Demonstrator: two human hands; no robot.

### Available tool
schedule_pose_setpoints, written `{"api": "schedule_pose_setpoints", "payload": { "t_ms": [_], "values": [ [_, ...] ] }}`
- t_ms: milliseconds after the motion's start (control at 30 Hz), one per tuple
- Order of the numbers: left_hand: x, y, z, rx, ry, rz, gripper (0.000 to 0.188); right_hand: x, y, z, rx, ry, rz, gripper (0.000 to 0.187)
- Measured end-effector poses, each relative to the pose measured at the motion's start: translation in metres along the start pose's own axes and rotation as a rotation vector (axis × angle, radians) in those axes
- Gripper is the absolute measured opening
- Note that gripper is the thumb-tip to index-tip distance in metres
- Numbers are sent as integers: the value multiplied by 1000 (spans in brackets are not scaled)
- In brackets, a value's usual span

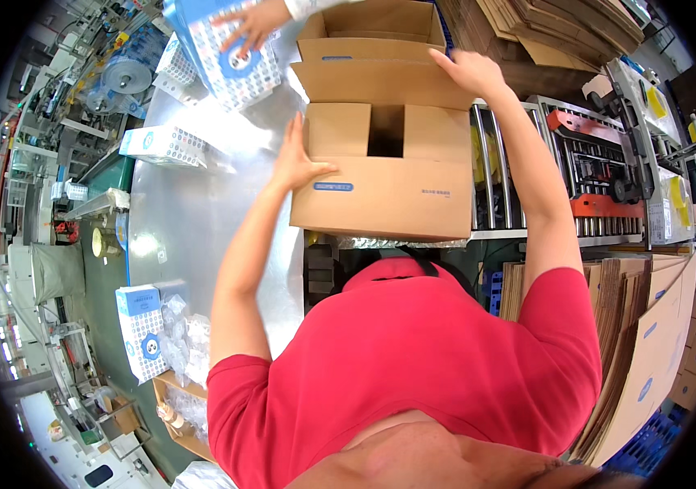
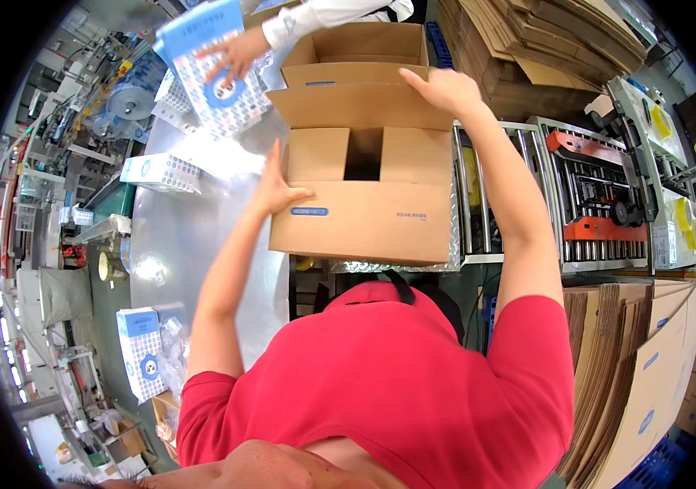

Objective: The person packs small blue and white patterned boxes into larger brown cardboard shipping boxes. They place the small boxes into the larger ones, add bubble wrap for cushioning, and then fold the flaps of the cardboard boxes closed.

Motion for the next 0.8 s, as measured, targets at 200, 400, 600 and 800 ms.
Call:
{"api": "schedule_pose_setpoints", "payload": {
  "t_ms": [200, 400, 600, 800],
  "values": [
    [12, -37, 64, -1136, -158, -279, 94, -155, -19, 115, -144, -47, -348, 65],
    [-50, -95, 248, -1019, -389, -904, 82, -218, 225, 165, 332, 342, 302, 56],
    [-58, -49, 184, -705, -464, -720, 46, -298, 306, 207, 1601, 193, 910, 56],
    [-47, 220, 92, -999, -663, -228, 76, -285, 273, 256, 1962, -51, 518, 59]
  ]
}}
Point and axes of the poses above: each hand's wrist, its own x-axis towards the middle knuckle, its own z-axis out of the palm, y = z × x, the point moved 4 cm from there along x, towards the middle knuckle, and after that the axes turned 7 degrees about -z, right-handed, at the moved point
